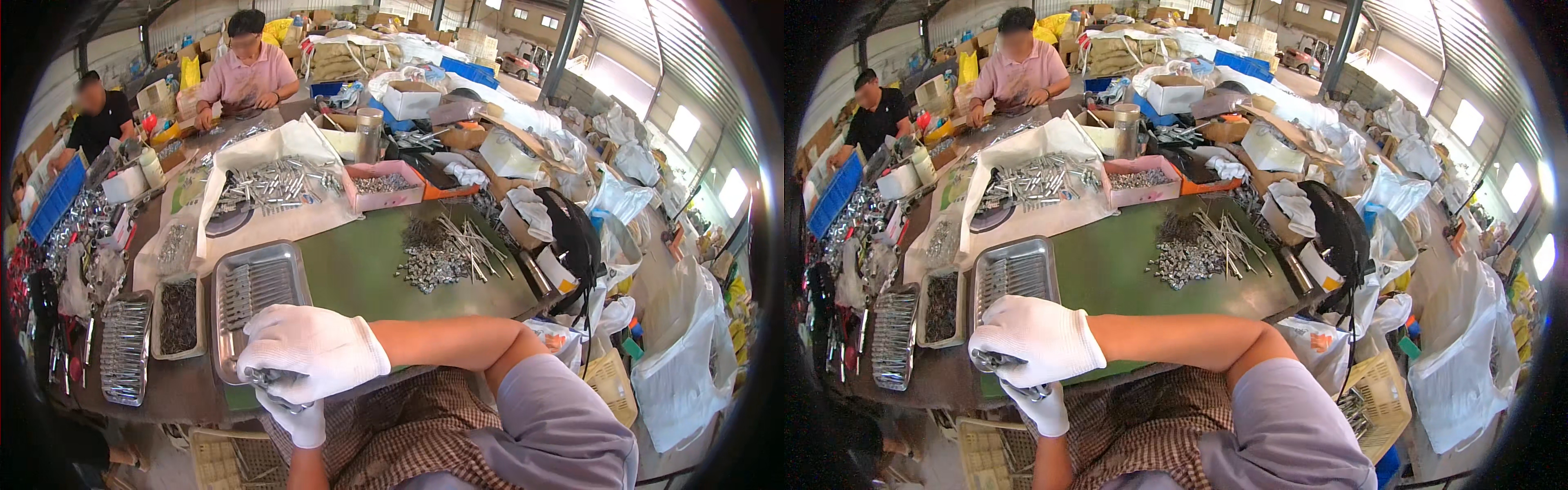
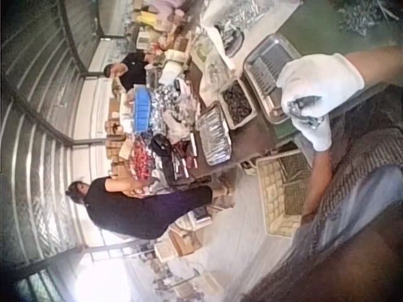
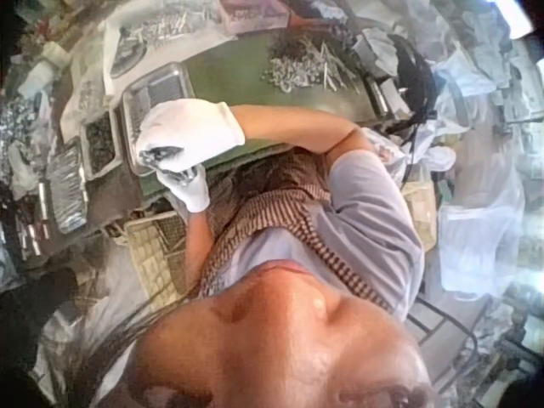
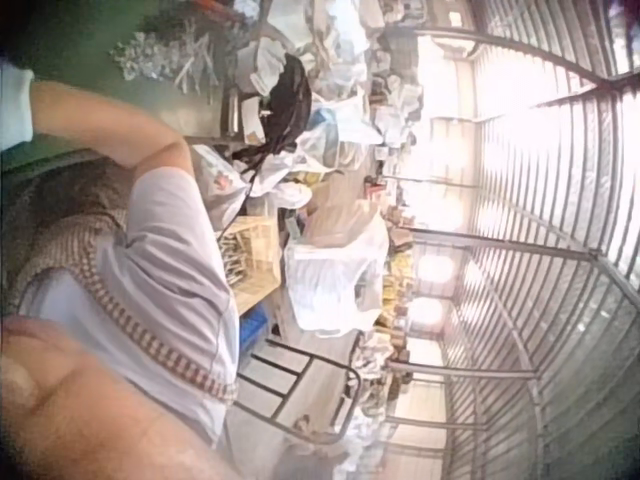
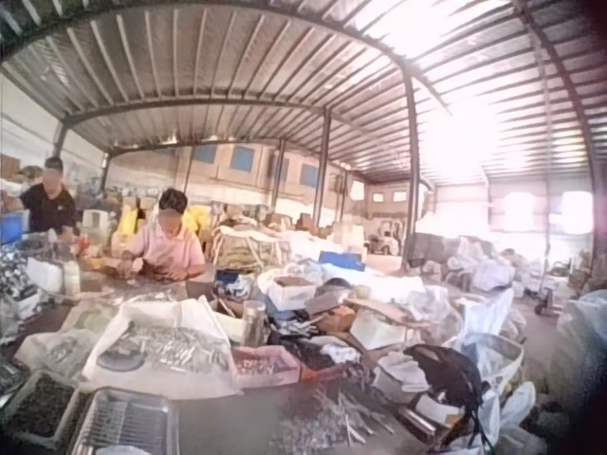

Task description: The person puts on gloves, picks up metal parts from the table, and assembles hinges by inserting pins into cylindrical metal tubes by hand.

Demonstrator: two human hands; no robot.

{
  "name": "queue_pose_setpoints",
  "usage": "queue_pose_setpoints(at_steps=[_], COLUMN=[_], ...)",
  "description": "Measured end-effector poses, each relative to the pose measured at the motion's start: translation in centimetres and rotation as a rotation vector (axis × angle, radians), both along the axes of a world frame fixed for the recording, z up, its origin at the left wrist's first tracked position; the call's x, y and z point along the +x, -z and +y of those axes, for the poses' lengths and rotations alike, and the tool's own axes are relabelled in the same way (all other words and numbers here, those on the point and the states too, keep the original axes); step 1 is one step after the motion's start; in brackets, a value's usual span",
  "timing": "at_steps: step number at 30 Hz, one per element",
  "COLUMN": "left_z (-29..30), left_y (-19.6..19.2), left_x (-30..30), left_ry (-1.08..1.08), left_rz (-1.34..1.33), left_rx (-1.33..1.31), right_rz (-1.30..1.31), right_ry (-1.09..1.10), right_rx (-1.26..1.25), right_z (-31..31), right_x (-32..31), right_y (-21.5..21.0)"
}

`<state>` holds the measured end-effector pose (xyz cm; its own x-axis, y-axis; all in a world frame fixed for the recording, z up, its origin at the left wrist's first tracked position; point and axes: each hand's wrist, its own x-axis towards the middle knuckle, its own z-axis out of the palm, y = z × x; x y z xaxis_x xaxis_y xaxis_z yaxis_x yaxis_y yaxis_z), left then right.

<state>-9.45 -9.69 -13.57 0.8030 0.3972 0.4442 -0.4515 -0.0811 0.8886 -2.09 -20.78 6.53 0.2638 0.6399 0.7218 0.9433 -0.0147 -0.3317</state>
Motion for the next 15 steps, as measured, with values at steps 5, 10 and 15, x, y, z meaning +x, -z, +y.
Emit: queue_pose_setpoints(at_steps=[5,10,15], left_z=[-0.3,0.0,0.0], left_y=[-1.2,-0.8,-0.1], left_x=[0.0,0.1,-0.5], left_ry=[-0.007,-0.040,0.019], left_rz=[0.050,-0.088,0.088], left_rx=[-0.111,0.137,-0.262], right_rz=[-0.026,0.034,0.059], right_ry=[-0.012,0.002,-0.066], right_rx=[-0.051,-0.056,-0.108], right_z=[-0.2,-0.3,-0.2], right_x=[0.2,0.1,0.0], right_y=[-0.5,-0.5,0.2])
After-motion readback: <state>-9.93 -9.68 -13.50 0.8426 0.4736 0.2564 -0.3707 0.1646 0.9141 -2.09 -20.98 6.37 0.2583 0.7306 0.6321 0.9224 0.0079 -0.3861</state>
